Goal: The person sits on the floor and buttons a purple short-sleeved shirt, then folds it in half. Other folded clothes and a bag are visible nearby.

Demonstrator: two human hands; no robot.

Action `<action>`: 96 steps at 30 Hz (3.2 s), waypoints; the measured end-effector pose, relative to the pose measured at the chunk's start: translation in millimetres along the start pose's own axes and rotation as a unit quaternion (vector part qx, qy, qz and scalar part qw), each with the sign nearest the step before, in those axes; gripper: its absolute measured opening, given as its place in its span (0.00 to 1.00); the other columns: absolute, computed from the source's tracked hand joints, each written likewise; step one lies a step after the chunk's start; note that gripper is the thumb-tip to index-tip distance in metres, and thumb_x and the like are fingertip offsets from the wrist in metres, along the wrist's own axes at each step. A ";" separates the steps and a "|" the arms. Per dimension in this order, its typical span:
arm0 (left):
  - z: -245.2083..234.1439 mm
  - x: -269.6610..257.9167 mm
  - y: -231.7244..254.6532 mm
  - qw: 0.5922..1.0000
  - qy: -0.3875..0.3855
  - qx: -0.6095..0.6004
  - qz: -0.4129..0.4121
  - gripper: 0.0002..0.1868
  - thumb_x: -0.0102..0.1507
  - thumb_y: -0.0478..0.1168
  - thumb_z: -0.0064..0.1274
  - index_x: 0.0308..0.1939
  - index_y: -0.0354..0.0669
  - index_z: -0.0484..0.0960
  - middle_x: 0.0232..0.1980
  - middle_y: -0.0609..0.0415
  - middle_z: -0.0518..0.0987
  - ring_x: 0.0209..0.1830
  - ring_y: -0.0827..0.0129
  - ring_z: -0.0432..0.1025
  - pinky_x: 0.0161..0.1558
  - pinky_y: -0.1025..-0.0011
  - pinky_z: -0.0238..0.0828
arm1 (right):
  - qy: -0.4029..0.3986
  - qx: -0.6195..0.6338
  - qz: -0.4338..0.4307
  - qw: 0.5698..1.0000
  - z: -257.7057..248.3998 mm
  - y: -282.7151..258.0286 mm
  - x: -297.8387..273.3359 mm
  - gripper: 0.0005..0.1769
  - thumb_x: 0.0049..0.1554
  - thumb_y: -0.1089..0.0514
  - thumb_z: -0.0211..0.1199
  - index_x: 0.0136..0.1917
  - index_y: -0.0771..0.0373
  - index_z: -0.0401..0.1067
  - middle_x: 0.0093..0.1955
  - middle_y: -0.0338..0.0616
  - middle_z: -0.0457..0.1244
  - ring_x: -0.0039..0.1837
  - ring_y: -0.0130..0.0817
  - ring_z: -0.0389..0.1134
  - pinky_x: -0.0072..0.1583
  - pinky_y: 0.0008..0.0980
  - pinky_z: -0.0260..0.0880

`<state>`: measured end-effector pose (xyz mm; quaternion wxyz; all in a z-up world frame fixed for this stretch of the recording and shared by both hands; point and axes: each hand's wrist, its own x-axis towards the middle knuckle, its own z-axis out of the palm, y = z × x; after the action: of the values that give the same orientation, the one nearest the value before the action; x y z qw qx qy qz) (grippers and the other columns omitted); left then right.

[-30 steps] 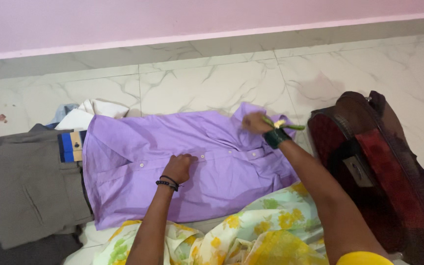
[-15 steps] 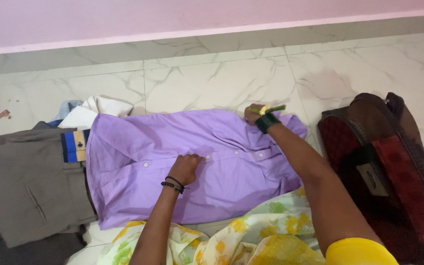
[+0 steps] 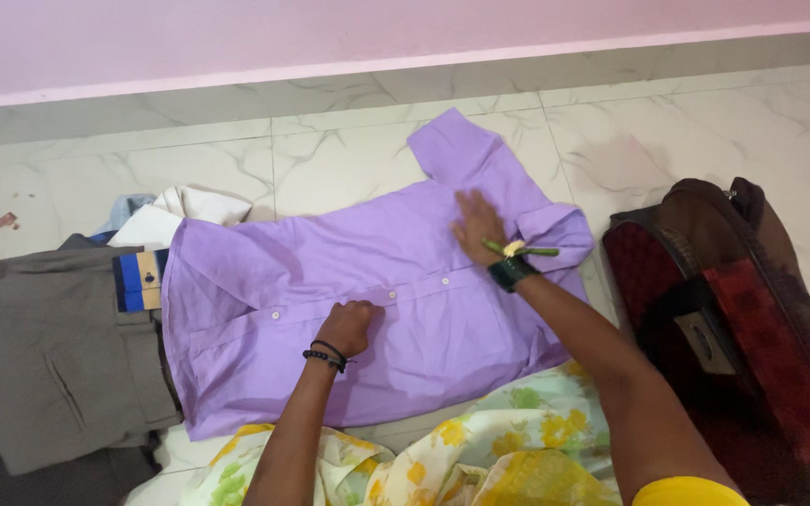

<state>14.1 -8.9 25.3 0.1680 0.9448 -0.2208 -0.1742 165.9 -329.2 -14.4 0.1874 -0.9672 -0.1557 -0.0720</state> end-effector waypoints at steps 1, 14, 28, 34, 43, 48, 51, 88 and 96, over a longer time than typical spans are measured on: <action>1.4 0.0 -1.5 1.000 -0.008 0.010 -0.004 0.27 0.51 0.25 0.49 0.53 0.48 0.83 0.50 0.49 0.81 0.53 0.51 0.75 0.53 0.52 0.70 | -0.071 -0.025 0.009 0.997 5.9 0.2 -7.2 0.43 0.61 0.43 0.60 0.82 0.57 0.49 0.83 0.65 0.43 0.83 0.63 0.43 0.77 0.60 0.46; 12.3 1.3 -10.3 0.999 0.028 0.002 0.017 0.25 0.51 0.26 0.48 0.51 0.48 0.83 0.49 0.50 0.82 0.53 0.51 0.75 0.50 0.52 0.71 | -0.027 0.027 -0.025 0.999 -19.4 -3.1 -47.6 0.32 0.60 0.49 0.61 0.74 0.58 0.61 0.74 0.61 0.56 0.75 0.57 0.57 0.71 0.56 0.56; 26.2 -7.5 -33.4 0.998 0.052 -0.008 -0.023 0.29 0.52 0.26 0.46 0.56 0.52 0.81 0.64 0.58 0.78 0.63 0.56 0.72 0.55 0.52 0.73 | 0.097 -0.001 0.278 0.956 -103.2 104.2 -141.6 0.21 0.58 0.56 0.62 0.62 0.66 0.70 0.59 0.62 0.65 0.62 0.61 0.67 0.62 0.53 0.68; 40.0 -20.6 -31.6 0.998 0.039 0.030 -0.034 0.29 0.55 0.29 0.49 0.60 0.53 0.78 0.70 0.56 0.72 0.69 0.57 0.67 0.59 0.47 0.70 | -0.229 -0.104 0.341 0.906 -81.8 110.4 -166.6 0.43 0.47 0.40 0.74 0.67 0.66 0.66 0.68 0.64 0.60 0.70 0.57 0.63 0.67 0.48 0.64; 40.9 -54.6 -29.6 0.993 0.100 -0.026 -0.049 0.27 0.55 0.30 0.48 0.56 0.57 0.82 0.70 0.56 0.72 0.71 0.56 0.64 0.63 0.49 0.66 | -0.291 -0.160 0.278 0.901 -74.8 114.5 -190.3 0.50 0.44 0.40 0.77 0.68 0.72 0.63 0.67 0.67 0.62 0.68 0.58 0.65 0.67 0.47 0.66; 41.7 -88.9 -49.9 0.995 0.096 -0.027 -0.029 0.33 0.50 0.25 0.45 0.56 0.56 0.82 0.68 0.55 0.74 0.69 0.55 0.66 0.61 0.51 0.68 | -0.195 -0.117 0.310 0.923 -77.0 107.1 -178.4 0.47 0.45 0.42 0.75 0.68 0.71 0.63 0.67 0.67 0.62 0.68 0.58 0.65 0.68 0.48 0.66; 36.9 -122.1 -94.8 0.983 0.156 -0.055 0.082 0.34 0.47 0.24 0.45 0.56 0.50 0.82 0.61 0.50 0.80 0.64 0.54 0.71 0.66 0.58 0.70 | -0.152 -0.108 0.321 0.928 -80.0 105.9 -172.8 0.46 0.46 0.44 0.74 0.69 0.70 0.63 0.68 0.66 0.62 0.69 0.58 0.65 0.68 0.48 0.66; 91.6 -315.1 -170.0 0.797 0.202 -0.561 -0.094 0.20 0.60 0.32 0.56 0.58 0.36 0.80 0.58 0.50 0.81 0.52 0.65 0.78 0.54 0.65 0.78 | -0.046 -0.046 0.383 0.921 -86.8 106.0 -189.4 0.72 0.39 0.48 0.84 0.77 0.75 0.37 0.76 0.71 0.46 0.77 0.60 0.49 0.73 0.48 0.50; 83.1 -277.2 -177.0 0.480 0.099 -0.847 -0.203 0.17 0.71 0.42 0.47 0.59 0.37 0.81 0.57 0.49 0.82 0.49 0.65 0.77 0.51 0.69 0.74 | 0.001 0.135 0.366 0.921 -83.3 102.4 -177.9 0.43 0.49 0.57 0.75 0.72 0.69 0.58 0.67 0.61 0.62 0.66 0.44 0.63 0.66 0.40 0.66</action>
<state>-189.3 252.7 -47.2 0.8678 0.3736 0.2501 -0.2117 25.4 -500.3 -7.7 0.3291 -0.9223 0.2013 0.0229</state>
